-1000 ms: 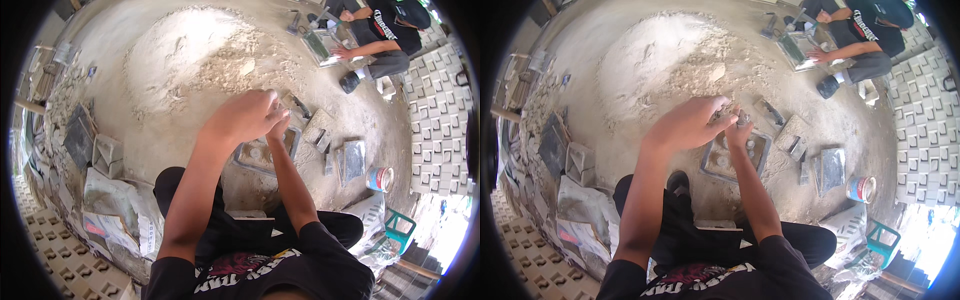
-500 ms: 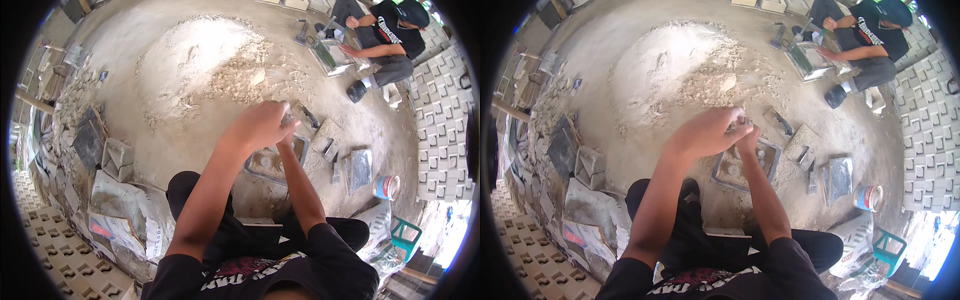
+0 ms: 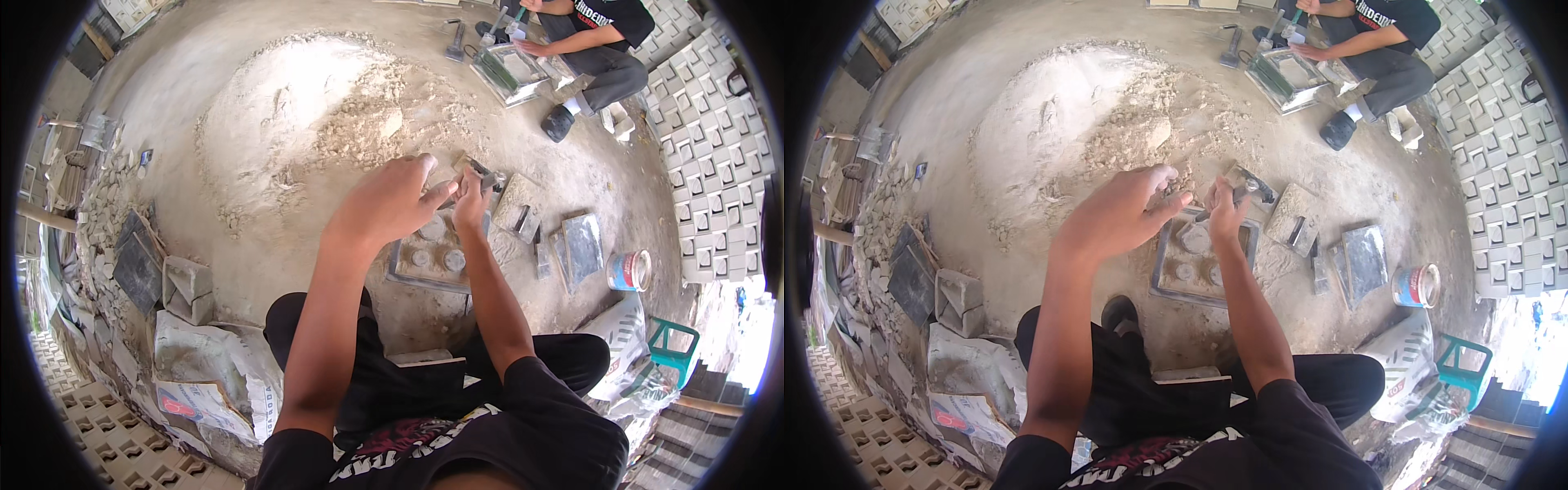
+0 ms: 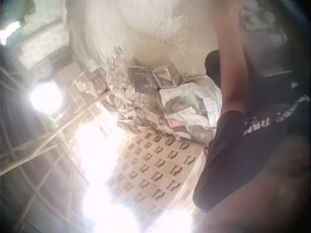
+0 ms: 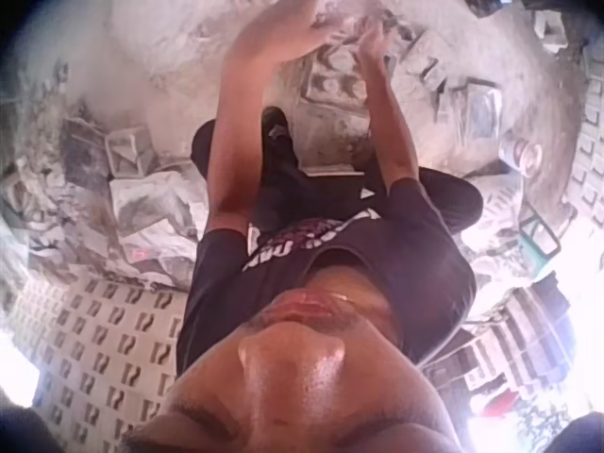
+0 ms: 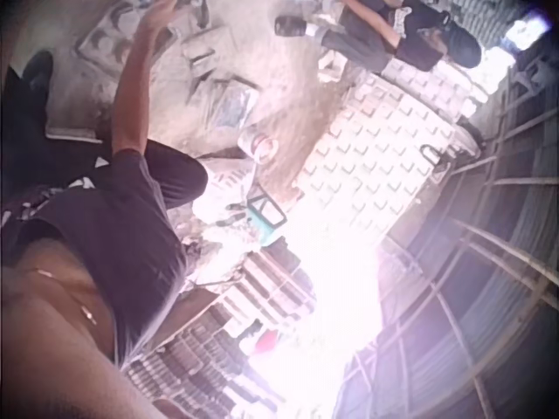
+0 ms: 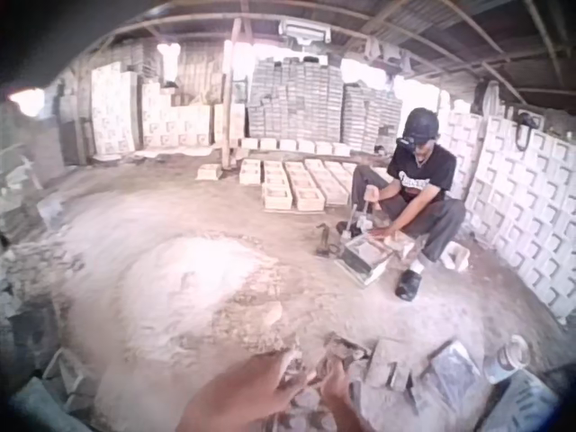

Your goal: The person uses a wooden mold and a small metal tool to form bricks from a pile of sandy material on the ground, pressing the material into the mold by hand and smoothing it.

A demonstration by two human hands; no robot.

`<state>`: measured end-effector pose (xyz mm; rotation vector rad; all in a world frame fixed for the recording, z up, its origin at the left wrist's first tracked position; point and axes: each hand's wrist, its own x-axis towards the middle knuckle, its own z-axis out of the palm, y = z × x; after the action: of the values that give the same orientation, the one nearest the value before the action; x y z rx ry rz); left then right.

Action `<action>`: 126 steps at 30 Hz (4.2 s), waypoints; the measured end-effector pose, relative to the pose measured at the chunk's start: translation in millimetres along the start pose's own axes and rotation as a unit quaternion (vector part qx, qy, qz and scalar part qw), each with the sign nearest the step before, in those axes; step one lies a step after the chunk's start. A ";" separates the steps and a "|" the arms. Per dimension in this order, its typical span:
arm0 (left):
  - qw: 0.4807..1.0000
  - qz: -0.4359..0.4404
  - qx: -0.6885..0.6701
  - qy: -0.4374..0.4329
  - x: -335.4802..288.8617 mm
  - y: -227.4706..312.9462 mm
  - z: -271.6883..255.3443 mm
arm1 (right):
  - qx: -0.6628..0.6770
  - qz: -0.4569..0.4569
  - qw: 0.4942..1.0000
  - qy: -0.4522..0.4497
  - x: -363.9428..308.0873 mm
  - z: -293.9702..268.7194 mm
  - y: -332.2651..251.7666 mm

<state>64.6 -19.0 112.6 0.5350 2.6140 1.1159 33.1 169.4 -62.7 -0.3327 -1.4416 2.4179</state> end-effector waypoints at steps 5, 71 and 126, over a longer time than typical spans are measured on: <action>1.000 0.016 0.005 0.000 3.8 4.6 3.9 | -0.165 -0.121 0.978 -0.029 5.3 -24.4 42.4; 0.996 0.050 0.013 0.074 -6.9 1.2 1.8 | -0.118 0.070 0.984 -0.111 -67.8 -23.6 72.8; 0.993 0.081 -0.008 0.084 -16.0 26.1 15.9 | -0.205 -0.003 0.969 -0.136 -90.5 -33.9 1.7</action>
<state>91.0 1.1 122.4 0.6885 2.7417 1.2827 128.6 162.3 -76.3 -0.0817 -2.0625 2.2101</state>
